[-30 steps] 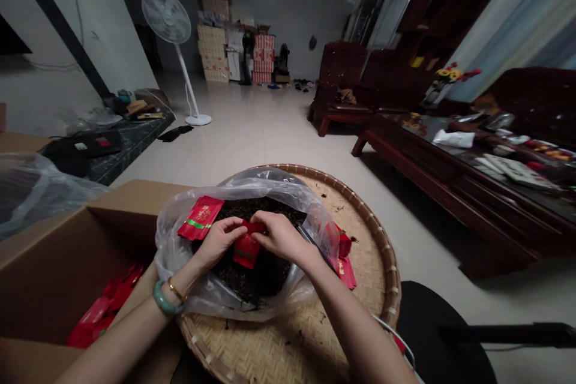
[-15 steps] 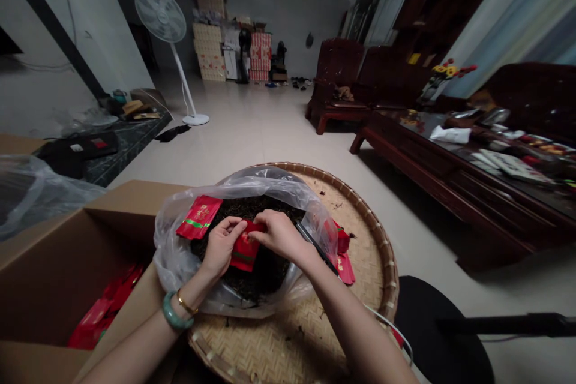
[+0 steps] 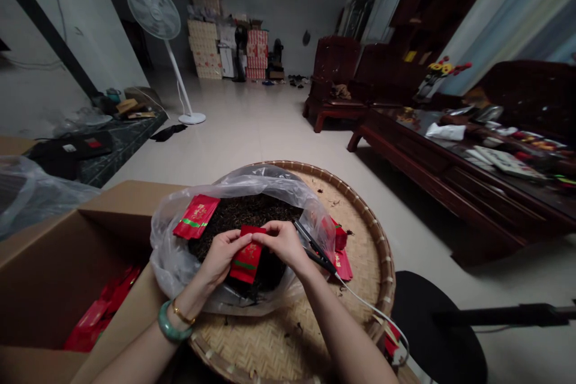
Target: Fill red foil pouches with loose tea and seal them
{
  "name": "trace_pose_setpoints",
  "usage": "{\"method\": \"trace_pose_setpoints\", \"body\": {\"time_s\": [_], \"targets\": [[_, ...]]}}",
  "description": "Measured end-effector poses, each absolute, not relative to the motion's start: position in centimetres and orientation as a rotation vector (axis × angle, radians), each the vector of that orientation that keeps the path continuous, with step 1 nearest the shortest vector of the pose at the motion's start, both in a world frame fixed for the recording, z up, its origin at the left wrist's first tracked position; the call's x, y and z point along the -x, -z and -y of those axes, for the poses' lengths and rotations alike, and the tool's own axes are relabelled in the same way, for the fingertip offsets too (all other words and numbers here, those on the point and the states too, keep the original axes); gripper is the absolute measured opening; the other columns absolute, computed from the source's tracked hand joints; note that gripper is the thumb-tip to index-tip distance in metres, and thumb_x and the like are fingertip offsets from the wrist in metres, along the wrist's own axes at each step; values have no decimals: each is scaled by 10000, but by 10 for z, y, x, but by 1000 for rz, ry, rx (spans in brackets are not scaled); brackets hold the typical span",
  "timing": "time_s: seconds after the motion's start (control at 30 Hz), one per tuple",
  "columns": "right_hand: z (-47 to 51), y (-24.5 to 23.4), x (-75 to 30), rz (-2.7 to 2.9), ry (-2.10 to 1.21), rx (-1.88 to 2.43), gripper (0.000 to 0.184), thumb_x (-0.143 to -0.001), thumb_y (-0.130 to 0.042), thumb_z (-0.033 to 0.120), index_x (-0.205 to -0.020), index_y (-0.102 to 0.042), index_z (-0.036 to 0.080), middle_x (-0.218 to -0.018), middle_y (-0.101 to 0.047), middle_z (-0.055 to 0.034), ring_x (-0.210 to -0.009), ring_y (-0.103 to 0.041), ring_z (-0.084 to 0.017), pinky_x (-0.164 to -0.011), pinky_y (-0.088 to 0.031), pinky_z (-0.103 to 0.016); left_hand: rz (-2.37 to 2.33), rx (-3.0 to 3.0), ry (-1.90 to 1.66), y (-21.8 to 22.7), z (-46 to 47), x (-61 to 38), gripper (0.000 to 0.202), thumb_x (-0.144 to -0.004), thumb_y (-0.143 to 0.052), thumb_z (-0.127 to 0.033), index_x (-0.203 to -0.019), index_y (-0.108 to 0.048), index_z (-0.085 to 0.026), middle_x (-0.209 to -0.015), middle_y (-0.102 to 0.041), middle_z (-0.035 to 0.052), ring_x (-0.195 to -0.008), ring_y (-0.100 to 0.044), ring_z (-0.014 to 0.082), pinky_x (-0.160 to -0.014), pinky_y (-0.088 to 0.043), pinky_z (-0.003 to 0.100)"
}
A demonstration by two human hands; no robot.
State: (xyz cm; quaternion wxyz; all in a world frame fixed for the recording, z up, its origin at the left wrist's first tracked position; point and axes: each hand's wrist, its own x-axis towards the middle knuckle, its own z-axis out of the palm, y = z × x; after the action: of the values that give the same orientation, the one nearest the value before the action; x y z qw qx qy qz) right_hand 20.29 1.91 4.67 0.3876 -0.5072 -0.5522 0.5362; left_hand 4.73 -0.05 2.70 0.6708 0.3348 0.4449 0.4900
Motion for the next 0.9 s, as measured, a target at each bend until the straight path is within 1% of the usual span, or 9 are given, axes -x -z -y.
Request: {"method": "trace_pose_setpoints", "body": {"time_s": [0.2, 0.3, 0.37, 0.43, 0.47, 0.53, 0.63, 0.73, 0.9], "targets": [[-10, -38, -203, 1439, -1314, 1292, 294, -619, -738, 430, -609, -672, 144, -521, -608, 15, -475, -509, -105, -483, -395, -228, -864, -717, -907, -27, 12, -50, 493, -535, -850, -365, -910, -660, -108, -746, -727, 53, -617, -672, 157, -597, -509, 238], [-8, -36, -208, 1512, -1253, 1299, 272, -676, -704, 411, -730, -697, 144, -603, -656, -11, -547, -577, -147, -539, -452, -260, -900, -698, -858, -25, 15, -53, 539, -486, -875, -325, -919, -649, -96, -792, -735, 86, -647, -696, 194, -602, -531, 265], [-8, -34, -219, 1601, -1022, 1325, 268, -746, -655, 383, -885, -695, 157, -785, -703, -53, -715, -632, -190, -663, -495, -306, -937, -651, -872, -23, 16, -54, 556, -473, -878, -332, -922, -652, -94, -847, -739, 109, -654, -702, 201, -581, -534, 260], [-6, -29, -236, 1715, -657, 1413, 280, -799, -616, 337, -1023, -659, 176, -1015, -685, -100, -953, -611, -240, -835, -474, -380, -955, -612, -874, -23, 15, -54, 561, -469, -879, -334, -927, -658, -99, -925, -735, 133, -675, -707, 207, -570, -538, 257], [-5, -26, -245, 1776, -493, 1496, 317, -789, -633, 318, -1073, -637, 177, -1073, -665, -121, -1024, -581, -269, -885, -450, -422, -962, -603, -874, -23, 15, -54, 554, -467, -880, -328, -923, -661, -101, -952, -732, 142, -683, -709, 210, -564, -539, 256], [-3, -15, -261, 1874, -328, 1680, 431, -762, -666, 290, -1168, -583, 169, -1132, -632, -157, -1062, -558, -308, -898, -438, -469, -969, -601, -877, -23, 14, -53, 527, -471, -880, -312, -904, -667, -100, -987, -725, 153, -692, -711, 214, -551, -539, 252], [-1, 2, -276, 1963, -313, 1798, 522, -742, -682, 271, -1229, -536, 157, -1122, -627, -165, -1049, -575, -312, -875, -460, -456, -968, -609, -892, -25, 13, -52, 508, -479, -877, -298, -898, -671, -101, -1018, -717, 161, -692, -712, 217, -532, -536, 245], [-3, 10, -283, 1932, -374, 1738, 496, -733, -675, 279, -1201, -560, 160, -1085, -646, -145, -1013, -602, -290, -853, -481, -426, -963, -625, -894, -26, 12, -51, 500, -499, -868, -300, -913, -670, -101, -1025, -714, 167, -700, -714, 222, -533, -534, 245], [-7, -13, -291, 1819, -639, 1554, 435, -728, -653, 324, -1133, -620, 169, -1065, -683, -114, -945, -639, -264, -807, -506, -400, -957, -694, -844, -26, 12, -50, 481, -514, -860, -307, -905, -677, -94, -977, -724, 162, -687, -711, 213, -566, -534, 251]]}}
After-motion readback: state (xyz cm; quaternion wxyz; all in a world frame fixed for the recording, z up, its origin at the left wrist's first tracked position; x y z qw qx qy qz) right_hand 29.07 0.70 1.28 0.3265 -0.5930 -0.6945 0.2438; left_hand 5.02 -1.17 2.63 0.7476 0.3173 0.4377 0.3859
